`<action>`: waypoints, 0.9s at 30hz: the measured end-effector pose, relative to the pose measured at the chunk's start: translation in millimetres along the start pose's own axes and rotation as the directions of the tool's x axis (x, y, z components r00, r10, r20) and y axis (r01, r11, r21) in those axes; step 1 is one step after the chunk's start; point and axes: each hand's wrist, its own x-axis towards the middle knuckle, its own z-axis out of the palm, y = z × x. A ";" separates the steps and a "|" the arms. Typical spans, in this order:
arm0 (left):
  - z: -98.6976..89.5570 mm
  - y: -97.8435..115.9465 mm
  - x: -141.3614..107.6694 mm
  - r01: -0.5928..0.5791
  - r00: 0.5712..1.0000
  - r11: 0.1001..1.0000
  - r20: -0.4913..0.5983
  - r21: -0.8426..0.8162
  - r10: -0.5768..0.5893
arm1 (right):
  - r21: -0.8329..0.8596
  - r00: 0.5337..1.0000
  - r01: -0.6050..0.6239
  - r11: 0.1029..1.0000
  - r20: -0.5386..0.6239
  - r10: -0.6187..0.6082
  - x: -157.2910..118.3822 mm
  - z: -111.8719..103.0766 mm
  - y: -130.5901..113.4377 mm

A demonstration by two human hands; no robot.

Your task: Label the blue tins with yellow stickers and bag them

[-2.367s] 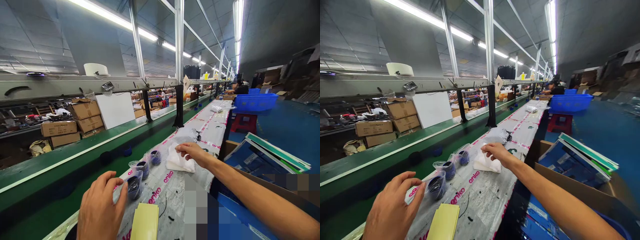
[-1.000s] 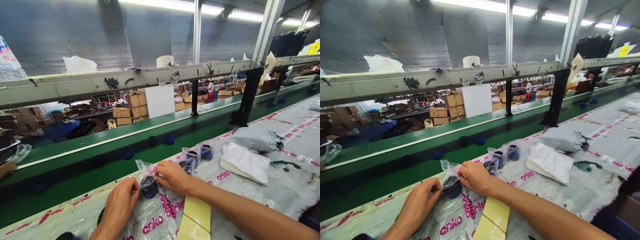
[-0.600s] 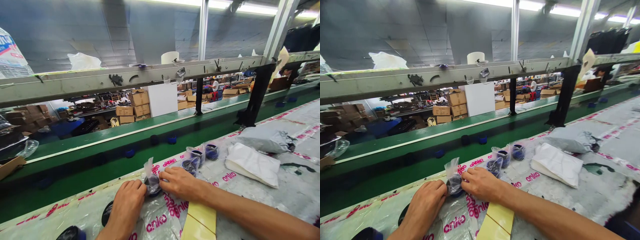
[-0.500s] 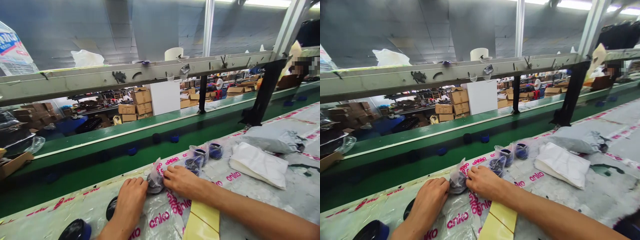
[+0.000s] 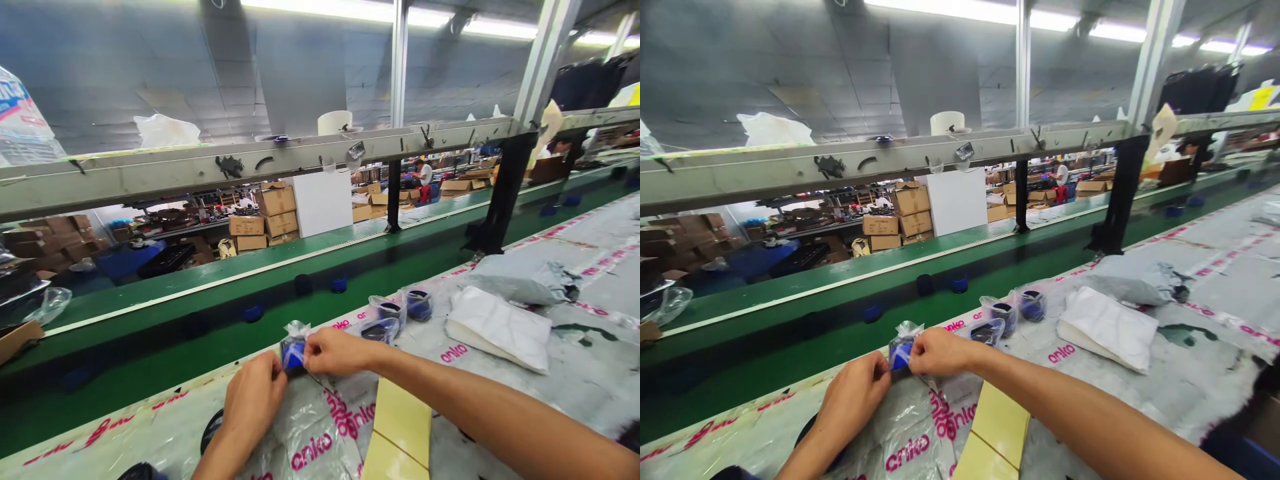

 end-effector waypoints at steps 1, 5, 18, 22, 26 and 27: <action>-2.1 -1.4 5.8 0.011 1.000 0.999 -0.010 -0.052 -0.012 | 0.035 0.998 -0.036 0.999 -0.053 0.038 4.2 -3.4 0.2; -16.1 -1.7 26.2 0.028 0.999 0.968 -0.021 -0.249 -0.035 | 0.071 0.953 -0.098 0.993 -0.279 0.114 10.9 -25.3 -2.7; -4.1 34.4 24.4 -0.059 0.998 0.896 -0.018 -0.439 0.057 | -0.310 0.821 -0.077 0.948 -0.559 -0.116 -60.6 -72.3 18.3; 4.2 31.0 15.3 -0.104 0.992 0.865 0.010 -0.491 0.125 | -0.658 0.901 -0.019 0.753 -0.337 -0.273 -89.9 -49.6 43.4; 17.6 31.8 14.1 -0.236 0.959 0.920 0.080 -0.313 0.274 | -0.693 0.932 -0.071 0.718 -0.302 -0.199 -83.1 -37.7 57.2; 21.3 33.1 16.0 -0.256 0.957 0.925 0.063 -0.281 0.284 | -0.677 0.936 -0.080 0.732 -0.303 -0.178 -78.4 -37.3 58.1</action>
